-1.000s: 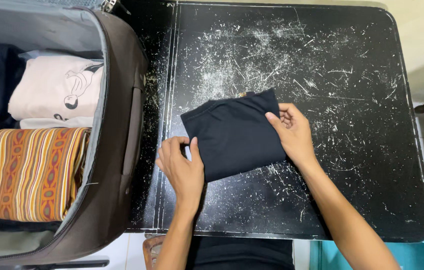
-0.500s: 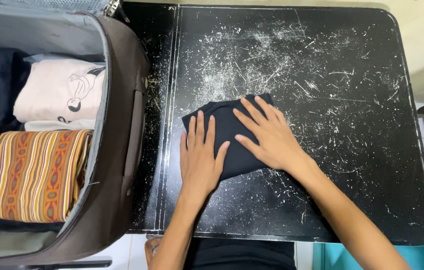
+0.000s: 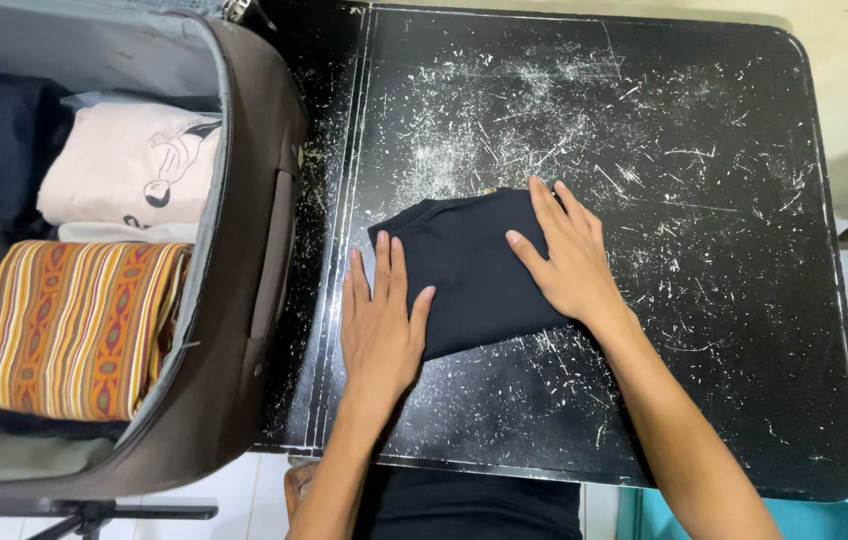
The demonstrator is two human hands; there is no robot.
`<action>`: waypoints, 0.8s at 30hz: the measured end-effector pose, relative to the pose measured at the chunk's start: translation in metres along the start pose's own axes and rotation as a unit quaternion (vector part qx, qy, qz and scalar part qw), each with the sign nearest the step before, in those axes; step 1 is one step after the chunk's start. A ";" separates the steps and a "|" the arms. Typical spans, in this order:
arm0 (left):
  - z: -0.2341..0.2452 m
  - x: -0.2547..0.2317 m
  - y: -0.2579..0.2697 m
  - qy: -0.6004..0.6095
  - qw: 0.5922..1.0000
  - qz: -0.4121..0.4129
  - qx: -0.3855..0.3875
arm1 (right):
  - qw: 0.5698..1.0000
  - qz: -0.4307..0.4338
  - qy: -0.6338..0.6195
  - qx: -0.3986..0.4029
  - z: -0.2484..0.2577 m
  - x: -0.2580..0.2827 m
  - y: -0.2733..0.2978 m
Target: The person folds a black t-shirt on a black table and places it into an open suitcase. Then the person retrieves a black polo shirt from a blue shelf, folds it on the table, and places it into the suitcase.
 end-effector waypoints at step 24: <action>0.016 -0.001 0.021 -0.002 1.000 -0.001 -0.031 | 0.975 0.147 0.163 -0.045 -0.010 0.081 0.042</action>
Point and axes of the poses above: each hand's wrist, its own y-axis away from the middle knuckle, its own z-axis out of the back of the hand, x = y × z, the point moved 9 cm from there along -y, towards the middle knuckle, and after that the axes turned 15 degrees about -z, right-handed, at the moved point
